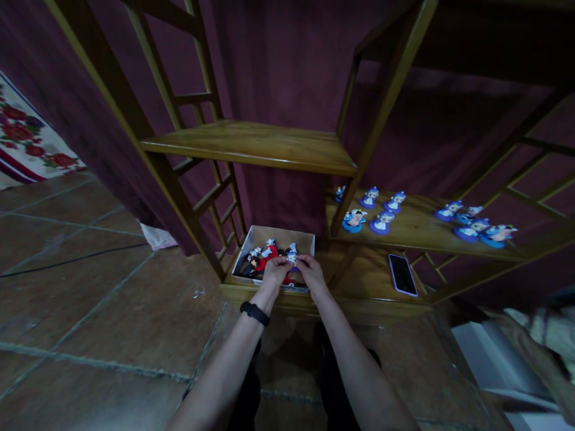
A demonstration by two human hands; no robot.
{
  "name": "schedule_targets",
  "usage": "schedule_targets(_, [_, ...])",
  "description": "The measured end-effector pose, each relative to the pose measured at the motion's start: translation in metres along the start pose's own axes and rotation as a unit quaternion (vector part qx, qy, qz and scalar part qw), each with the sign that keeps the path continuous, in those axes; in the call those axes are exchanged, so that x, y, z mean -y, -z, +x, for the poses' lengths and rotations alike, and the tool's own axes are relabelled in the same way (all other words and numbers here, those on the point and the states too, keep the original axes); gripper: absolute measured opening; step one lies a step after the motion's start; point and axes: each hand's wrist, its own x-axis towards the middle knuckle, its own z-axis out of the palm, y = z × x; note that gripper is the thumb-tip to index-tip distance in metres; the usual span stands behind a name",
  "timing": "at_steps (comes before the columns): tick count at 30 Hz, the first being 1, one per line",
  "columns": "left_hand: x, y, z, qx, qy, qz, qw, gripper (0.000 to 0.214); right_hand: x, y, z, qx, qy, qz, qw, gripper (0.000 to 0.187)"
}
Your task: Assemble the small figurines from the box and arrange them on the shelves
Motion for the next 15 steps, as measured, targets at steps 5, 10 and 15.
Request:
schedule_targets(5, [0.001,0.0,0.008,0.002,-0.008,0.026,1.0,0.018,-0.004,-0.003,0.006,-0.002,0.024,-0.02,1.0,0.022])
schedule_targets(10, [0.007,0.006,0.007,0.004,-0.044,0.024,0.999,0.015,-0.009,-0.004,0.007,0.007,0.036,-0.063,0.997,0.021])
schedule_targets(15, [0.01,0.008,0.009,0.005,-0.043,0.031,0.999,0.014,-0.014,-0.002,0.008,0.015,0.047,-0.084,0.995,0.02])
